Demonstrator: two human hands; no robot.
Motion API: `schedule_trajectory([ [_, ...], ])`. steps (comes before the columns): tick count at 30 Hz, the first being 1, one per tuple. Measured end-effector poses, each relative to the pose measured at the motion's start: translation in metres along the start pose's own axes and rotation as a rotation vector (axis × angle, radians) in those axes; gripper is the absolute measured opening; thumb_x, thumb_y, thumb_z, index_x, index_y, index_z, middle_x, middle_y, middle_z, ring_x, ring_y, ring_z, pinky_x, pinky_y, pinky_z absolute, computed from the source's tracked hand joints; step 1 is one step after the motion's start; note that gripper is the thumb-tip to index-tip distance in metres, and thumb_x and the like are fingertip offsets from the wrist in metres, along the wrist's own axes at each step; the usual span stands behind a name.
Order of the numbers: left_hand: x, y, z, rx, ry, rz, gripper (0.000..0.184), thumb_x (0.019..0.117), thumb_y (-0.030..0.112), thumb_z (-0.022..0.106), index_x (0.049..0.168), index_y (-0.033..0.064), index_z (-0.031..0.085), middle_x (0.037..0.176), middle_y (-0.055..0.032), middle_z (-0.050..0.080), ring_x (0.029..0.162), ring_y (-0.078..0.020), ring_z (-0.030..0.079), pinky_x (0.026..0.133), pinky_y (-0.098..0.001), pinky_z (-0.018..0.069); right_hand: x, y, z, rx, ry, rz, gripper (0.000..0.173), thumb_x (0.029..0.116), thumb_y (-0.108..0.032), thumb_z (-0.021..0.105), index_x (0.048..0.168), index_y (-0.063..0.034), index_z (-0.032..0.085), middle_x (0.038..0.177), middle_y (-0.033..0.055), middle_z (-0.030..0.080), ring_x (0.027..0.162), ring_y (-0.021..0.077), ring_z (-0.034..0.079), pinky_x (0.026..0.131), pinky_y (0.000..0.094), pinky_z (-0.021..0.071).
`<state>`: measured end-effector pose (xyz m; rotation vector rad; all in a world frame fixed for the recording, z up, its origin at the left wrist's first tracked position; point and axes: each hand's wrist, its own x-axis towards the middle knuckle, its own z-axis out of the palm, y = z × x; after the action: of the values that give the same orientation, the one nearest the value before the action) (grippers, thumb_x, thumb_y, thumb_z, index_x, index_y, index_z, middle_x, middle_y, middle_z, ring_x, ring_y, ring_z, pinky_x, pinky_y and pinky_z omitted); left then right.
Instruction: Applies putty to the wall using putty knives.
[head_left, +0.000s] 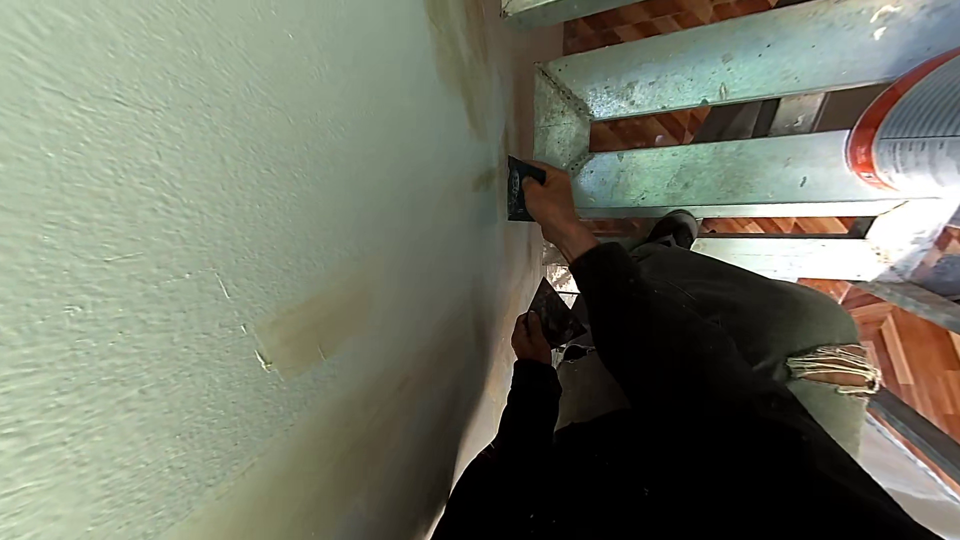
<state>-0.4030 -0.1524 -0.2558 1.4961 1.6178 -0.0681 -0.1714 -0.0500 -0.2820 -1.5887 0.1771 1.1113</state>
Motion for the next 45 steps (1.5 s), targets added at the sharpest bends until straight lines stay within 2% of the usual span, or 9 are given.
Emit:
schedule_trajectory([
  [6,-0.004,-0.006,-0.004,0.023,-0.006,-0.035,0.032,0.1092,0.013,0.045,0.116,-0.0121,0.064,0.099,-0.0235,0.070,0.092,-0.0232,0.069,0.091,-0.0402,0.0549,0.013,-0.016,0.009,0.038,-0.082,0.102,0.031,0.1013,-0.005,0.051,0.128,-0.0048,0.068,0.117,0.0164,0.069,0.105,0.0243,0.067,0.089,0.0453,0.0547],
  [18,-0.005,0.004,-0.005,-0.043,-0.025,-0.044,0.032,0.1091,0.014,0.046,0.117,-0.0114,0.064,0.100,-0.0230,0.070,0.093,-0.0232,0.069,0.091,-0.0403,0.0545,-0.047,-0.051,0.009,0.108,-0.213,-0.091,0.028,0.1029,-0.003,0.052,0.124,-0.0021,0.070,0.104,0.0101,0.072,0.088,0.0130,0.069,0.080,0.0326,0.0585],
  [23,-0.005,0.006,-0.003,-0.059,-0.031,-0.066,0.032,0.1095,0.014,0.045,0.117,-0.0104,0.065,0.099,-0.0224,0.070,0.092,-0.0234,0.069,0.091,-0.0416,0.0548,-0.064,-0.058,0.011,0.058,-0.233,-0.171,0.030,0.1026,-0.004,0.052,0.127,-0.0024,0.069,0.107,0.0110,0.073,0.091,0.0130,0.070,0.082,0.0331,0.0582],
  [26,-0.009,0.011,-0.004,-0.099,0.018,-0.011,0.031,0.1090,0.013,0.046,0.115,-0.0116,0.064,0.097,-0.0213,0.070,0.089,-0.0194,0.069,0.088,-0.0371,0.0561,-0.074,-0.060,0.007,0.075,-0.267,-0.217,0.031,0.1027,-0.004,0.052,0.129,-0.0016,0.068,0.107,0.0101,0.073,0.090,0.0109,0.070,0.081,0.0308,0.0587],
  [32,-0.009,0.071,-0.014,-0.227,0.315,0.149,0.030,0.1077,0.009,0.044,0.115,-0.0145,0.061,0.092,-0.0164,0.068,0.084,-0.0122,0.068,0.083,-0.0308,0.0588,-0.093,-0.054,-0.066,0.166,-0.275,-0.288,0.031,0.1042,-0.005,0.050,0.130,-0.0024,0.067,0.113,0.0061,0.074,0.100,0.0101,0.071,0.091,0.0302,0.0607],
  [34,-0.007,0.097,-0.013,-0.350,0.370,0.179,0.027,0.1078,0.011,0.043,0.111,-0.0090,0.061,0.084,-0.0075,0.067,0.076,-0.0070,0.068,0.076,-0.0280,0.0604,-0.103,-0.046,-0.092,0.177,-0.234,-0.386,0.032,0.1038,-0.005,0.050,0.132,-0.0003,0.065,0.114,0.0059,0.074,0.102,0.0096,0.072,0.092,0.0293,0.0603],
  [36,-0.008,0.122,-0.012,-0.491,0.371,0.184,0.025,0.1088,0.016,0.042,0.109,-0.0002,0.061,0.080,0.0002,0.066,0.073,-0.0057,0.068,0.070,-0.0284,0.0614,-0.121,-0.042,-0.111,0.188,-0.224,-0.431,0.033,0.1056,-0.005,0.049,0.135,-0.0010,0.063,0.118,0.0052,0.073,0.103,0.0088,0.071,0.093,0.0274,0.0596],
  [39,-0.009,0.146,-0.014,-0.628,0.315,0.229,0.024,0.1102,0.021,0.042,0.108,0.0082,0.062,0.083,0.0042,0.068,0.075,-0.0064,0.070,0.069,-0.0288,0.0618,-0.150,-0.038,-0.124,0.130,-0.243,-0.442,0.036,0.1082,-0.010,0.048,0.142,-0.0074,0.060,0.122,0.0018,0.071,0.101,0.0056,0.070,0.087,0.0227,0.0596],
  [45,-0.014,0.160,-0.017,-0.720,0.258,0.272,0.023,0.1105,0.020,0.041,0.110,0.0095,0.061,0.084,0.0034,0.069,0.077,-0.0074,0.071,0.073,-0.0298,0.0625,-0.159,-0.032,-0.129,-0.073,-0.244,-0.607,0.034,0.1054,-0.008,0.053,0.137,-0.0002,0.063,0.122,0.0061,0.073,0.100,0.0023,0.069,0.088,0.0181,0.0572],
])
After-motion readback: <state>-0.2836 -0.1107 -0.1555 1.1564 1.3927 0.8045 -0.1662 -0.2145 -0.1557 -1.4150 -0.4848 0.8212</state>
